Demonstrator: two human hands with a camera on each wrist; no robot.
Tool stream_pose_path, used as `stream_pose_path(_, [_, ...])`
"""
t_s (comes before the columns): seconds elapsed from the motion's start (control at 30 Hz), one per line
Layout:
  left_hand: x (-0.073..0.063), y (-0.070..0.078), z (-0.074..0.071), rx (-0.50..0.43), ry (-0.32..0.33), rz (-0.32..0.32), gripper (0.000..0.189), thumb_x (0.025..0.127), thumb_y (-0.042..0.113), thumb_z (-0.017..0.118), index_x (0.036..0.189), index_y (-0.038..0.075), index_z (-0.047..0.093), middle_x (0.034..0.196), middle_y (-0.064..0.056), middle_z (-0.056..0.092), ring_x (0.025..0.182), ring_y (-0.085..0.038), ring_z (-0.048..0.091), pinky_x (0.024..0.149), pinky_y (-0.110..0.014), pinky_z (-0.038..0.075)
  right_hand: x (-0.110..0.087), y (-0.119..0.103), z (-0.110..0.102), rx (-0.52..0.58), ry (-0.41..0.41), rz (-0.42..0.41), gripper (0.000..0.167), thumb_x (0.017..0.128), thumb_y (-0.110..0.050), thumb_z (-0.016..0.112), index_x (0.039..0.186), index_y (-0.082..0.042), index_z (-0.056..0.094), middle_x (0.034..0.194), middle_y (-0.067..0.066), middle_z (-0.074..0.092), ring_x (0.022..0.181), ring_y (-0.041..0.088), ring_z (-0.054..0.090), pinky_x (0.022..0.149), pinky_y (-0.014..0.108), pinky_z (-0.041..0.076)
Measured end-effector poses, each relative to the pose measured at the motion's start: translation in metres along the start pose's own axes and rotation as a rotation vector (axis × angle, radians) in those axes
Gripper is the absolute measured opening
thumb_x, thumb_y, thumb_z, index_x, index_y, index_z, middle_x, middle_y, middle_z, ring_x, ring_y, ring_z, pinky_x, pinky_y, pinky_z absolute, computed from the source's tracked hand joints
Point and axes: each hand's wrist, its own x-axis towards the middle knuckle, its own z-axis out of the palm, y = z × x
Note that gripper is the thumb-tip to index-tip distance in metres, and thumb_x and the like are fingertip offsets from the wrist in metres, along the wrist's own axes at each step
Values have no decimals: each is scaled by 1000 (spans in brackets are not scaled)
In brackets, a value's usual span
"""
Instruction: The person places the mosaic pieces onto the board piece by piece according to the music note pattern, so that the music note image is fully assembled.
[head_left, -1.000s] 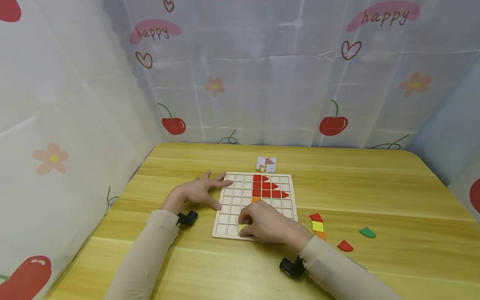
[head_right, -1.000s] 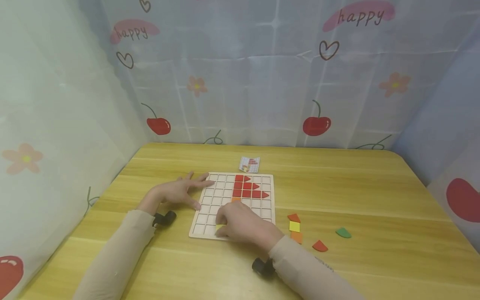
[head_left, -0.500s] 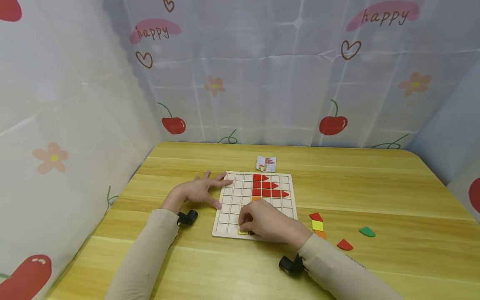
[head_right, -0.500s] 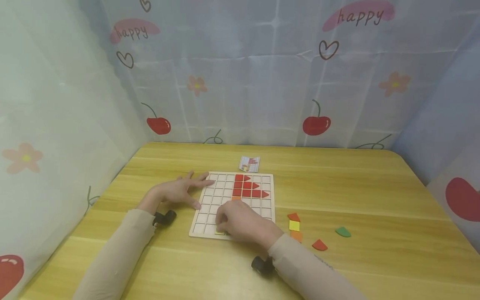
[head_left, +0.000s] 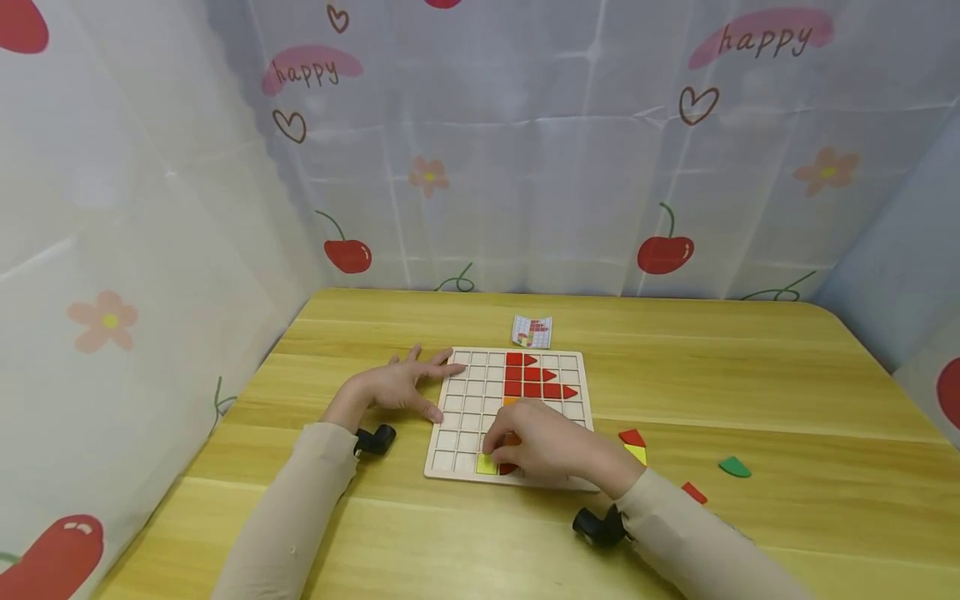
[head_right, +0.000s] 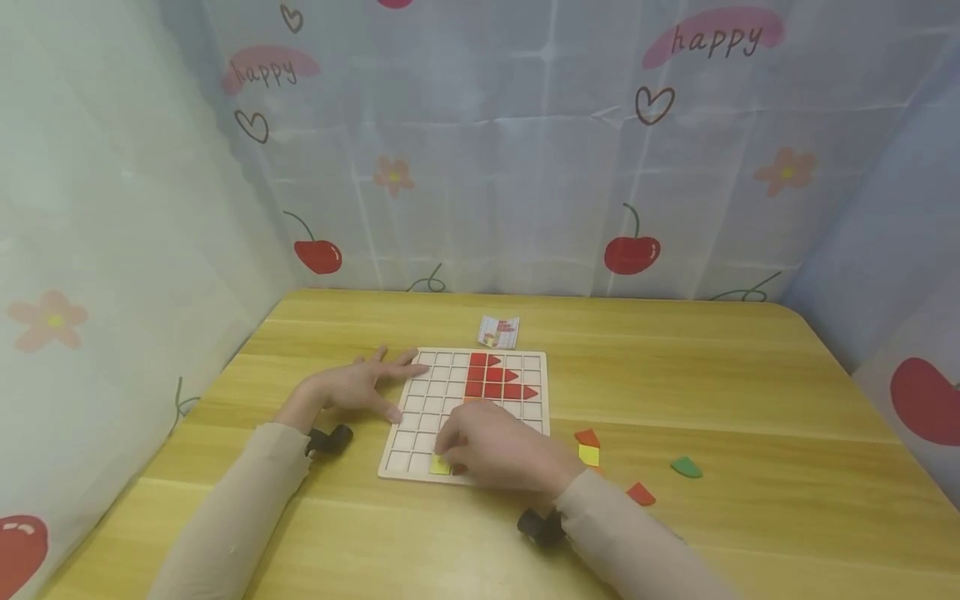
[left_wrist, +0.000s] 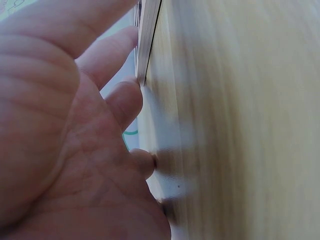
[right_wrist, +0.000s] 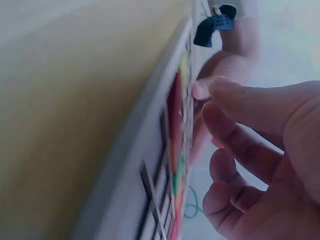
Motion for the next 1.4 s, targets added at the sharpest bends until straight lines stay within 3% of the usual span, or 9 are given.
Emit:
stream_pose_path(0.33, [2, -2, 2, -15, 2, -8, 88, 82, 46, 83, 158, 43, 39, 174, 12, 4, 158, -39, -23, 120, -71, -16, -33, 20, -21, -6, 70, -21, 5, 92, -14, 78, 94, -18, 80, 89, -13, 72, 81, 3, 59, 74, 23, 52])
stream_pose_path(0.7, [2, 0, 0, 8, 2, 6, 88, 83, 46, 82, 159, 42, 37, 175, 11, 4, 158, -40, -21, 122, -68, -16, -72, 40, -43, -26, 113, 62, 9, 92, -14, 78, 98, -21, 79, 97, -11, 72, 89, 11, 60, 79, 28, 53])
stream_pose_path(1.13, [3, 0, 0, 4, 0, -6, 87, 83, 45, 82, 158, 42, 37, 174, 12, 4, 158, -38, -22, 122, -68, -16, -112, 69, -54, -52, 189, 124, 14, 88, -13, 81, 100, -20, 78, 95, -11, 71, 85, 2, 59, 74, 26, 53])
stream_pose_path(1.4, [3, -1, 0, -14, -2, -14, 88, 83, 44, 83, 158, 43, 38, 174, 12, 4, 158, -38, -23, 121, -69, -17, -127, 83, -55, -34, 167, 207, 17, 89, -11, 80, 102, -21, 77, 101, -11, 73, 87, 0, 60, 75, 24, 54])
